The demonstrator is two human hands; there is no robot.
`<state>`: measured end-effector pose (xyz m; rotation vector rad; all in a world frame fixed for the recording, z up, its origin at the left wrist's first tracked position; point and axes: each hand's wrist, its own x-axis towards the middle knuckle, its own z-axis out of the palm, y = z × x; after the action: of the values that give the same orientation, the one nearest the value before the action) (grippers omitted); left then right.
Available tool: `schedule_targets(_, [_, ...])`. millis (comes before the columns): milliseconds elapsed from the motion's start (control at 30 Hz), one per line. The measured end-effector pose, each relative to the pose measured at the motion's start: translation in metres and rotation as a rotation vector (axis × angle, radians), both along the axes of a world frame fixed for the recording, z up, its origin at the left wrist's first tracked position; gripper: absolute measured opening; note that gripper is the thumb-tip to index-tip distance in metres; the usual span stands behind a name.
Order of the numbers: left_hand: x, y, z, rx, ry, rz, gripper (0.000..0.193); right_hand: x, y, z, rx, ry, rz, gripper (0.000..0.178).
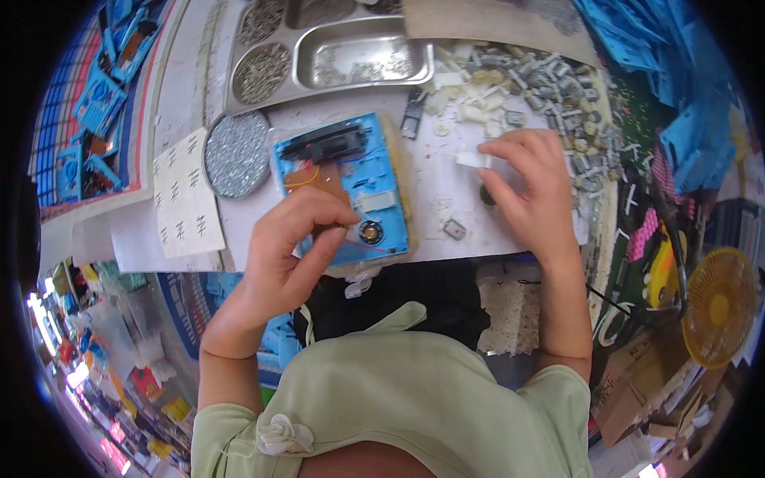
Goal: Assembling a small electronic device by soldering internal components and screwing the plastic casing together.
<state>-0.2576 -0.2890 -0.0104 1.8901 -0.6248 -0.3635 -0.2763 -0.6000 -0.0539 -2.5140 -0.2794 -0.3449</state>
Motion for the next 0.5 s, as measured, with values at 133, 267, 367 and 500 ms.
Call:
schedule_targets(133, [0.03, -0.047, -0.009, 0.094, -0.499, -0.143, 0.024, 0.009, -0.008, -0.019, -0.091, 0.02, -0.01, 0.028])
schedule_targets(267, [0.051, -0.095, -0.036, 0.29, -0.66, -0.373, 0.013, 0.02, -0.036, -0.011, -0.107, 0.092, -0.19, 0.028])
schedule_targets(367, [0.058, -0.119, -0.056, 0.512, -0.699, -0.543, 0.011, 0.04, -0.048, -0.007, -0.328, 0.11, -0.208, 0.028])
schedule_targets(500, [0.062, -0.13, -0.067, 0.494, -0.807, -0.505, 0.011, 0.051, -0.05, -0.02, -0.477, 0.071, -0.173, 0.021])
